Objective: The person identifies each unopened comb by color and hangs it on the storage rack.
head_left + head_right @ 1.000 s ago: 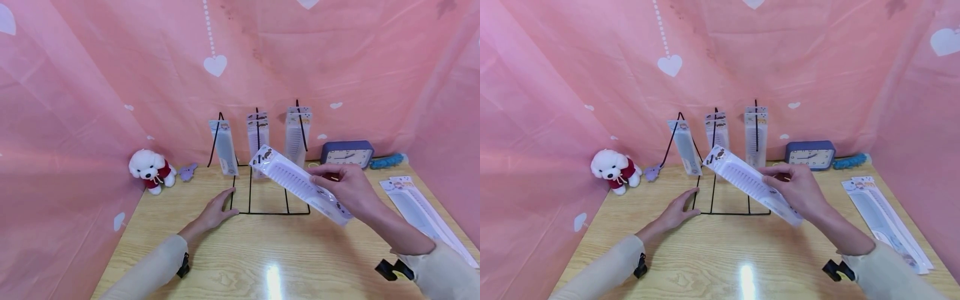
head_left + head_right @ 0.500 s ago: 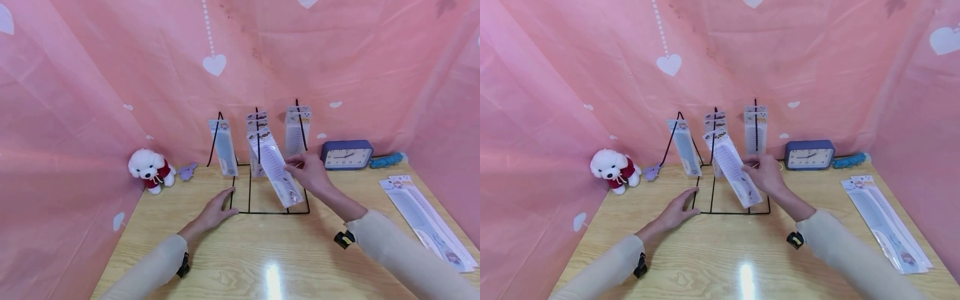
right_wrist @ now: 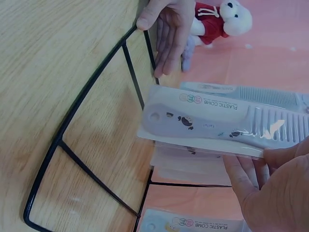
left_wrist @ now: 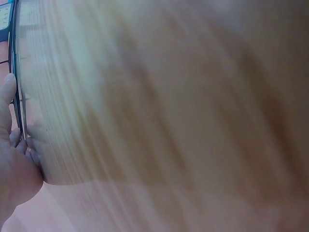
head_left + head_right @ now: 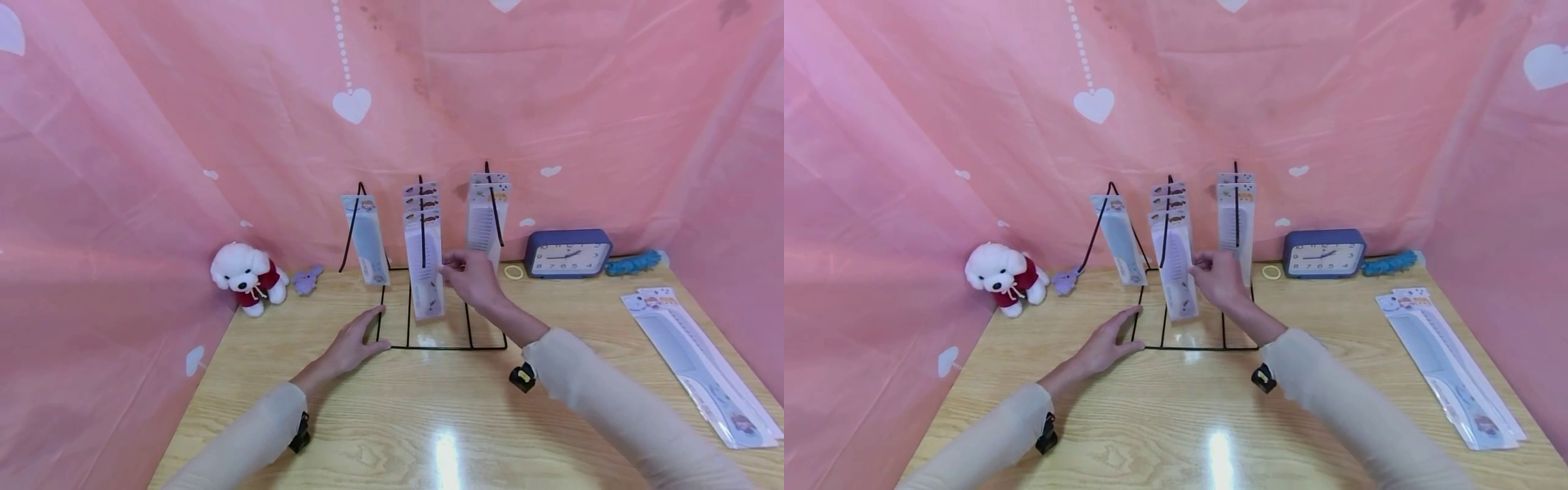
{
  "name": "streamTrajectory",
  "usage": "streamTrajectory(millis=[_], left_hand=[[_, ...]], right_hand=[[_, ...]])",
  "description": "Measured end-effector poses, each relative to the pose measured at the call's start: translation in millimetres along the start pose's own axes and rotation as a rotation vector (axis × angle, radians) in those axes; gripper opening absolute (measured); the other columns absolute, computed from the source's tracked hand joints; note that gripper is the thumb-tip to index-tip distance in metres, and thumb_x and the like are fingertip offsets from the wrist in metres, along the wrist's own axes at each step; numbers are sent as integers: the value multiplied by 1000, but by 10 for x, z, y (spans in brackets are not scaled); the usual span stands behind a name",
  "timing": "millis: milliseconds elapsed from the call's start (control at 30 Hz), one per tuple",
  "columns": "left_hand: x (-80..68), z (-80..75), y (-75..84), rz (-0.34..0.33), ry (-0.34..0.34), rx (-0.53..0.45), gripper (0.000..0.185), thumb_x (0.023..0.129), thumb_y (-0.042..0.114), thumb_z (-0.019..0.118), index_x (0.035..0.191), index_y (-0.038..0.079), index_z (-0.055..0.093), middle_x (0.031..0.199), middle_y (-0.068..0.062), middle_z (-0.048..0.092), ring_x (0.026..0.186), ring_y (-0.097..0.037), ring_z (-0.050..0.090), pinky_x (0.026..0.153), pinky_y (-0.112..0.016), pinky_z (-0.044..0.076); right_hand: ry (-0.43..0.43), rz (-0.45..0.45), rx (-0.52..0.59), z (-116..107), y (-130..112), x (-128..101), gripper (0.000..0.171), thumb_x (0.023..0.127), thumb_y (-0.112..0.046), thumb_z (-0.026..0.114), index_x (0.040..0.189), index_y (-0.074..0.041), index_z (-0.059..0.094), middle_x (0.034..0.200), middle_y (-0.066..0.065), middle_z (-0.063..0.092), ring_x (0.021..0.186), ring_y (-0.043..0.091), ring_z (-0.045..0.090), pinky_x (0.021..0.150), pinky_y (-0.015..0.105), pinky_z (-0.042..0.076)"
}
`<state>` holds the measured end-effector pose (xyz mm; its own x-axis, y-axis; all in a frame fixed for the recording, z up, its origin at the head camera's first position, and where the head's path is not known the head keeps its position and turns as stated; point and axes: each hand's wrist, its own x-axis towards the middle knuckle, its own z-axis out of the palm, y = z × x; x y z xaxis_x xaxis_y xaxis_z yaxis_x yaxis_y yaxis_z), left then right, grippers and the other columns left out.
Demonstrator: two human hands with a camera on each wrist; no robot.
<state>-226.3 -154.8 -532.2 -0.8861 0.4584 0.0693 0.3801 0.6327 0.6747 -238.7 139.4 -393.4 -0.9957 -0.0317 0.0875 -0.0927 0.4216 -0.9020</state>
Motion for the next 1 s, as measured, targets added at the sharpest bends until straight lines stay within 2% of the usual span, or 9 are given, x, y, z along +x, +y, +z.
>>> streamTrajectory(millis=[133,300,433,533,633,767,867,1000], left_hand=[[1,-1,9,14,2,-5,82,100,39,77,166,12,36,169,-6,38,156,-28,33,126,-49,30],[6,1,15,7,2,-7,82,99,39,77,166,12,37,169,-6,39,156,-29,33,126,-49,30],[5,8,7,-9,-4,-5,82,99,40,77,166,14,37,169,-5,38,157,-27,33,126,-49,30],[-4,6,7,-24,-12,-1,83,99,41,77,167,15,36,170,-3,38,157,-26,32,126,-47,29],[-13,2,14,-34,-15,2,83,99,42,76,167,18,35,170,-2,37,157,-24,32,126,-46,30],[-21,-6,35,-30,-3,-10,83,99,41,77,167,16,36,169,-4,39,156,-28,34,125,-49,32],[-25,-8,50,-26,3,-23,83,99,40,78,166,14,37,168,-6,40,155,-30,35,124,-52,33],[-15,-1,54,-28,-2,-22,83,99,40,77,167,14,36,169,-5,40,155,-29,35,124,-51,33]], right_hand=[[20,8,-18,14,4,33,23,104,-6,66,121,8,71,106,20,70,101,39,71,83,38,64],[35,-13,-30,-4,19,50,21,103,-7,66,117,8,72,105,20,71,98,38,70,77,33,62],[11,-55,-31,-69,54,14,28,103,-10,68,124,8,71,114,23,72,106,37,69,87,40,59],[-19,-63,-34,-184,105,-50,35,104,-13,68,133,7,68,124,25,71,114,39,68,96,48,57],[-27,-42,-49,-363,169,-152,39,105,-15,67,137,6,65,129,26,68,116,41,67,95,48,57],[-6,-3,-63,-668,261,-334,43,107,-21,66,142,4,62,132,25,67,115,40,68,86,32,58],[27,-14,-79,-929,389,-481,49,106,-23,68,147,3,58,132,25,68,113,29,71,80,18,55],[67,-65,-104,-1318,679,-697,59,105,-22,71,154,3,50,139,29,62,103,-4,66,79,9,52]])
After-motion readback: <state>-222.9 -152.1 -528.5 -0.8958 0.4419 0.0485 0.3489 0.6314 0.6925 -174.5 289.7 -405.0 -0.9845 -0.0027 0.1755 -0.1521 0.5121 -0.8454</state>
